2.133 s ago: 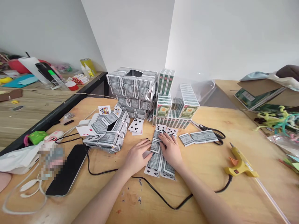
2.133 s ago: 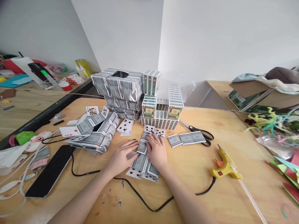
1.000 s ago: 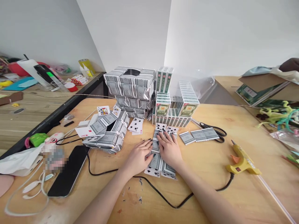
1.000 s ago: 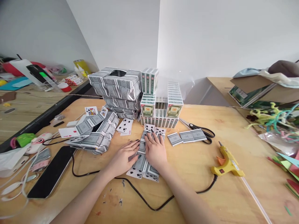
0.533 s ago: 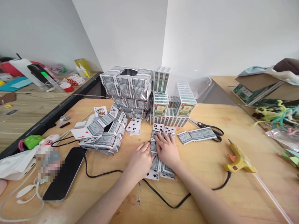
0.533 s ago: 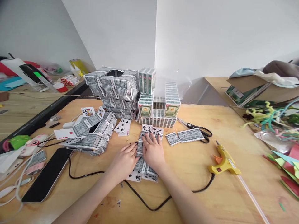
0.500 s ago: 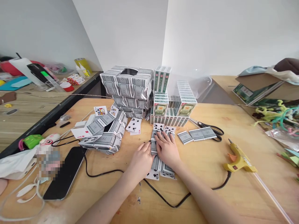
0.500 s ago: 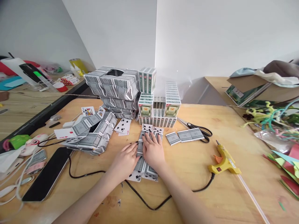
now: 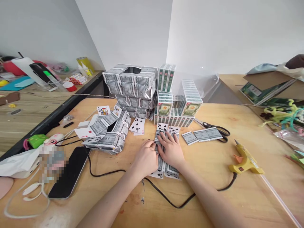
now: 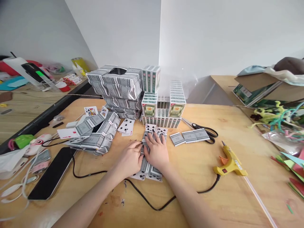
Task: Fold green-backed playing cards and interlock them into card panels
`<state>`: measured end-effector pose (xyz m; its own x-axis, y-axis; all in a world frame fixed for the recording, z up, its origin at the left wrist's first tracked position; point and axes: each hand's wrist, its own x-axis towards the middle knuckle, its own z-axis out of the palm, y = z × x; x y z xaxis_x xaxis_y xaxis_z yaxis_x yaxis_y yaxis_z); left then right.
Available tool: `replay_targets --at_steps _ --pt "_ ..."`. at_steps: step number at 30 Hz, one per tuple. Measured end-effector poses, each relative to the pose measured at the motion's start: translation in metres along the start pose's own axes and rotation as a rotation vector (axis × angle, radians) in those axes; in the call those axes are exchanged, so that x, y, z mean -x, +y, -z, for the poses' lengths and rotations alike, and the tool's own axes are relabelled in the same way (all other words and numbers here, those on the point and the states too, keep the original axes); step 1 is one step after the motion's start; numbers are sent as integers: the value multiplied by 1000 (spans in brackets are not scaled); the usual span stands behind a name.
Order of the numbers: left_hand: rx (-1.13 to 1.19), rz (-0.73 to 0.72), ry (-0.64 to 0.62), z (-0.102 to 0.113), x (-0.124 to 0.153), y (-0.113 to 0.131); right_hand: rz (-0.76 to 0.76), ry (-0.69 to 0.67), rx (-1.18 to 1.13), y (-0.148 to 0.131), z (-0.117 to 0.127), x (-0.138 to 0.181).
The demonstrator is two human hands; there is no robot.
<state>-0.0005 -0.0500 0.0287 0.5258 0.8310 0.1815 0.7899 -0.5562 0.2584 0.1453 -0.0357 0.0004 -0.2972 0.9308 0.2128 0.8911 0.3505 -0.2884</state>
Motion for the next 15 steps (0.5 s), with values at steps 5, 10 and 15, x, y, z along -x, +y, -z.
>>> replay_targets --at_steps 5,10,15 --pt "-12 -5 16 -1 -3 3 37 16 -9 4 1 -1" --pt "8 -18 30 -4 2 -3 48 31 -12 4 2 0" --pt "191 8 51 -1 12 -25 35 -12 -19 6 4 0"
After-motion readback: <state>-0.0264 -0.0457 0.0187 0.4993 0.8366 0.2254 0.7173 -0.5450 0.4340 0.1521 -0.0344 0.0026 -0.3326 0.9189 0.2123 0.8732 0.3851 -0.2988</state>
